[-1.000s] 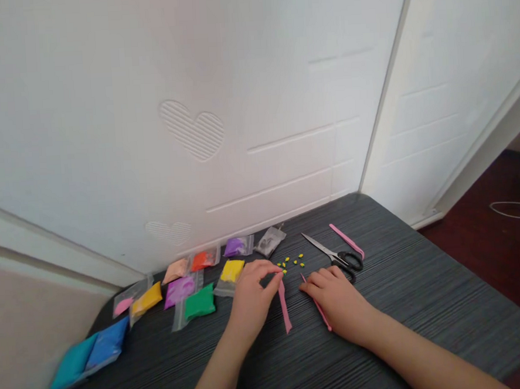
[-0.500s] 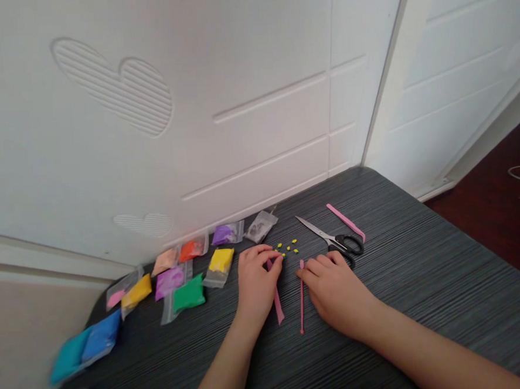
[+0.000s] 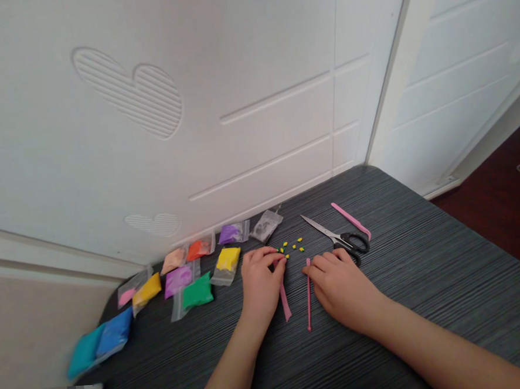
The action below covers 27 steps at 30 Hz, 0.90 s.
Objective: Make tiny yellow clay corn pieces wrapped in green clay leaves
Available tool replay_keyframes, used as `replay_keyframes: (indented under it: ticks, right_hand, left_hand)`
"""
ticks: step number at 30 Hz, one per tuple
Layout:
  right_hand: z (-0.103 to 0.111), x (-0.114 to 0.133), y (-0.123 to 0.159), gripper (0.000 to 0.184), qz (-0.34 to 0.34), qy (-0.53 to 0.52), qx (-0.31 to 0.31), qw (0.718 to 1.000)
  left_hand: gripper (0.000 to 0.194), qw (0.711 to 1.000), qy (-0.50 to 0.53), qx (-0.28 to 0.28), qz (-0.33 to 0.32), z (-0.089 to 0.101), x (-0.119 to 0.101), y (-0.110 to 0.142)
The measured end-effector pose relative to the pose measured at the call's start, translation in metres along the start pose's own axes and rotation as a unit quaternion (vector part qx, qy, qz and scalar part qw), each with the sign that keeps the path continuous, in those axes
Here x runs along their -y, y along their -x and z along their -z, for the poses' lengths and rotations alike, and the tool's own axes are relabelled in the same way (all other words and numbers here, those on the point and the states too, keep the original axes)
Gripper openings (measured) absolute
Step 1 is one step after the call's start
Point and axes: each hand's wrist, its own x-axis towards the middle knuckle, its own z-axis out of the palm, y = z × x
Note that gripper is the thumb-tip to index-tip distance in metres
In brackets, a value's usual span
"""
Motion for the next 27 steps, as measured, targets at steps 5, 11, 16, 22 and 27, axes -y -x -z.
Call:
replay_keyframes:
  ticks: [5, 11, 16, 22, 27]
  right_hand:
    - [-0.001, -0.001, 0.0, 0.026, -0.002, -0.006, -0.006, 1.0]
    - [-0.004, -0.002, 0.0, 0.025, -0.003, -0.017, -0.016, 1.0]
    - [-0.01, -0.002, -0.002, 0.025, -0.009, -0.031, -0.037, 0.999]
    - [-0.019, -0.002, -0.002, 0.023, -0.026, -0.047, -0.05, 0.997]
    - [-0.021, 0.0, -0.002, 0.023, -0.028, -0.038, -0.048, 0.998]
  left_hand:
    - [0.016, 0.999, -0.032, -0.014, -0.011, 0.012, 0.008, 0.0]
    - [0.019, 0.997, -0.069, -0.022, 0.016, 0.047, 0.05, 0.02]
    - [0.022, 0.991, -0.064, -0.061, 0.097, 0.063, 0.084, 0.071]
    - [0.022, 0.992, -0.032, -0.094, 0.082, 0.056, 0.086, 0.101]
    - [0.022, 1.0, 0.009, 0.017, -0.016, 0.048, 0.074, 0.084]
